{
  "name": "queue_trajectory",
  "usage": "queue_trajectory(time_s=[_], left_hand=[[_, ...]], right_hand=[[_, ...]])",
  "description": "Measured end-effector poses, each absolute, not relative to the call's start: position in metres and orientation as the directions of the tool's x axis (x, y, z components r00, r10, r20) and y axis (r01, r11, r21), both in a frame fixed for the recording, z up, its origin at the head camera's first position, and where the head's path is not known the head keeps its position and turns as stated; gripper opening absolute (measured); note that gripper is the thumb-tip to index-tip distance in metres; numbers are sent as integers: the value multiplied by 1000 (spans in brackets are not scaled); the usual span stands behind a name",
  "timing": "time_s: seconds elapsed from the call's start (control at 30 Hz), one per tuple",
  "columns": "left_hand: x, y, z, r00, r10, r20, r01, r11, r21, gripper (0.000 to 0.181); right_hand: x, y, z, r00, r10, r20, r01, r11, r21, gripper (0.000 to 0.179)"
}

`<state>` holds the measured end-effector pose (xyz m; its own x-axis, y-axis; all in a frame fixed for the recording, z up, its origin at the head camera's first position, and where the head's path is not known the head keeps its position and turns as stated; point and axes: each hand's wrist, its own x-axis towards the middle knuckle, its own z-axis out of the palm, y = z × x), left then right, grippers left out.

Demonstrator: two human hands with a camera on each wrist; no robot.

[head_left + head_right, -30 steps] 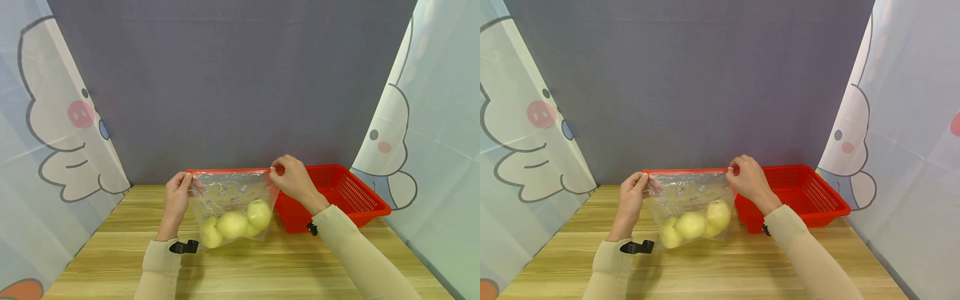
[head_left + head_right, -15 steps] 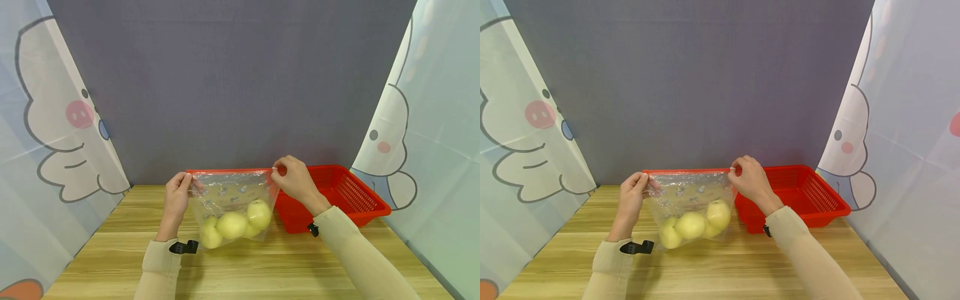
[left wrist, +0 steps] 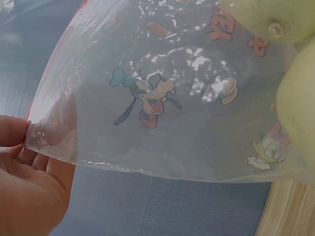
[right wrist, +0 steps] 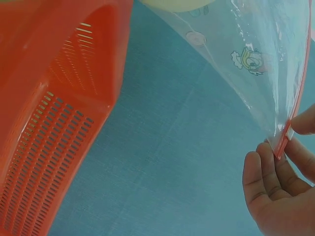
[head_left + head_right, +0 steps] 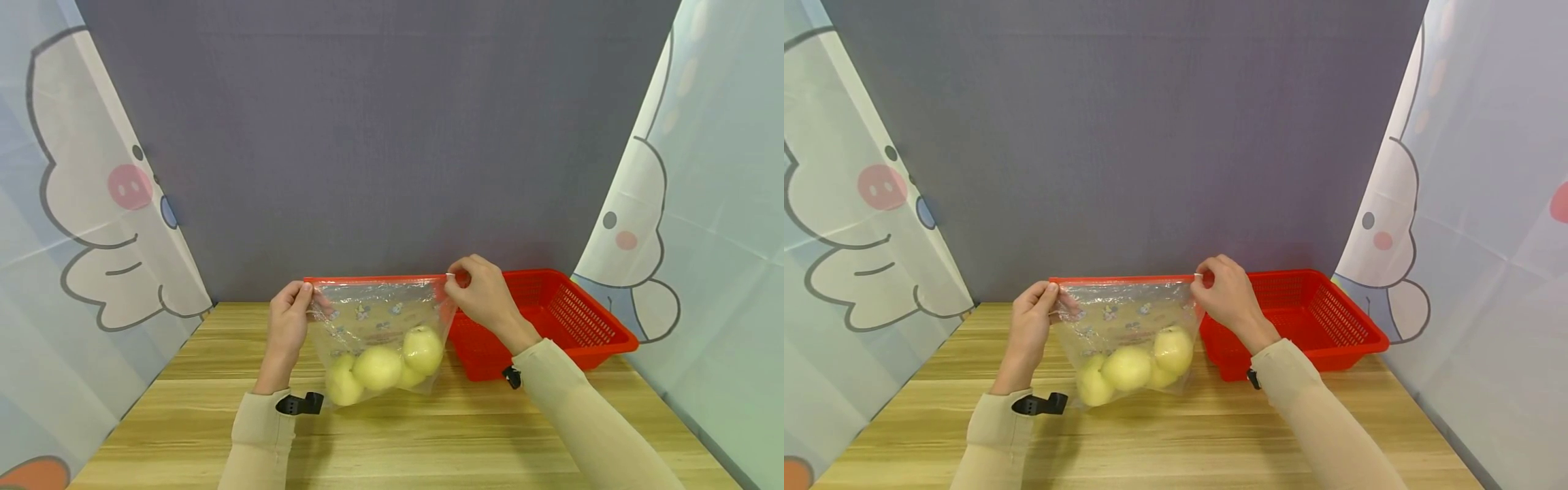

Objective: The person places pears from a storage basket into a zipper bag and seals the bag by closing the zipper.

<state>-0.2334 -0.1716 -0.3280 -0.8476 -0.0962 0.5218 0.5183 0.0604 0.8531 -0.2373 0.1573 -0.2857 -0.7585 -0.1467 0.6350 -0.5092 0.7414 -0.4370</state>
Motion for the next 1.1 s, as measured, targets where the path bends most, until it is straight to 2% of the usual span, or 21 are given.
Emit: queue_trajectory(time_s=[1.1], left_hand=[[-233,-172,-327,-861,-93,500,498,47,866,38]], right_hand=[[-235,162,-292,-749,-74,658,-507,703,-499,12]])
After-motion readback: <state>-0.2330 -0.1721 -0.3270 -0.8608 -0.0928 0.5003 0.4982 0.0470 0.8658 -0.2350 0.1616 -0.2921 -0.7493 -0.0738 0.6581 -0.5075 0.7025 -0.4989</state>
